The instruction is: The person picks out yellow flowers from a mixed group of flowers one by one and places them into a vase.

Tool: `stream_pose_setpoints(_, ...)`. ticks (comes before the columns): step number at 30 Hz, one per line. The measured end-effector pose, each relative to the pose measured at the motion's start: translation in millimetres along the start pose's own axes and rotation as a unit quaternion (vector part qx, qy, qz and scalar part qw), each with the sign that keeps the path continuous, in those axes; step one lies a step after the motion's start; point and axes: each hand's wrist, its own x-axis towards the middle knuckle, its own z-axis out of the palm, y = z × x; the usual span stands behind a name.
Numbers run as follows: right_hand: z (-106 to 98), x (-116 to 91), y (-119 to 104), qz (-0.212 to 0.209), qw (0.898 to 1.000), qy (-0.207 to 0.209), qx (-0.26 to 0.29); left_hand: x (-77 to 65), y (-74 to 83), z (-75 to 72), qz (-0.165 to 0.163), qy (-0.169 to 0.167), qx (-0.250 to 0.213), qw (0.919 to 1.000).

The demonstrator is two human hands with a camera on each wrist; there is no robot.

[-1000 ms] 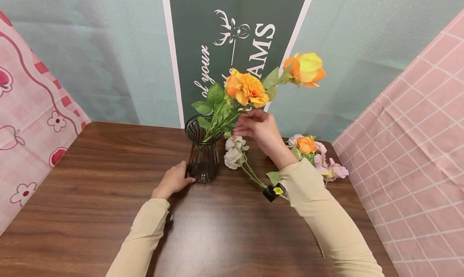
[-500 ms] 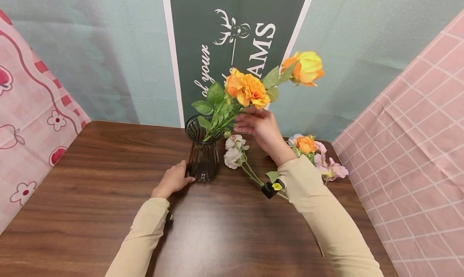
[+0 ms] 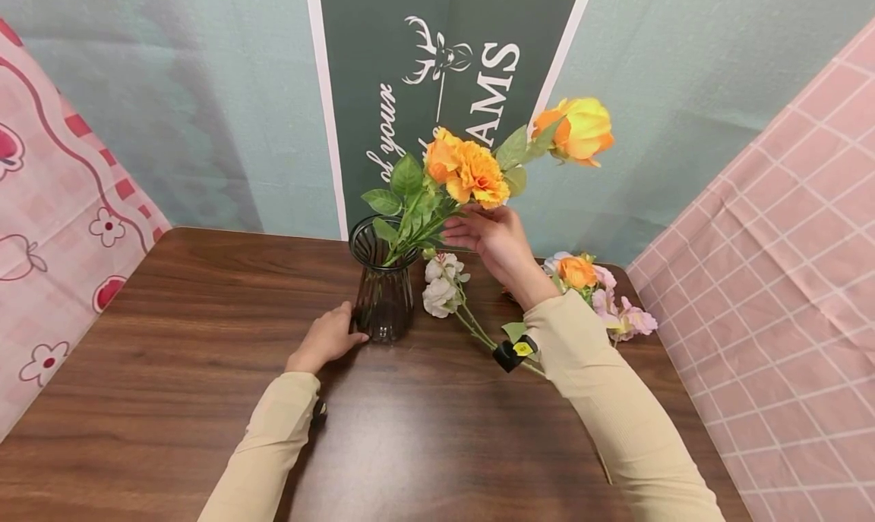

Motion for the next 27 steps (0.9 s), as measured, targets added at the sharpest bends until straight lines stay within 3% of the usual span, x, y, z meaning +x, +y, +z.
stream_pose_setpoints(15,0,0,5,0.012,0.999,-0.011,-0.051,0.2,-0.3,1.3,0.0,0.001,-0.003,1.0)
stream_pose_setpoints(27,7,3,10,0.058,0.99,0.026,-0.125,0.9,-1.4,1.8,0.002,0.003,0.003,1.0)
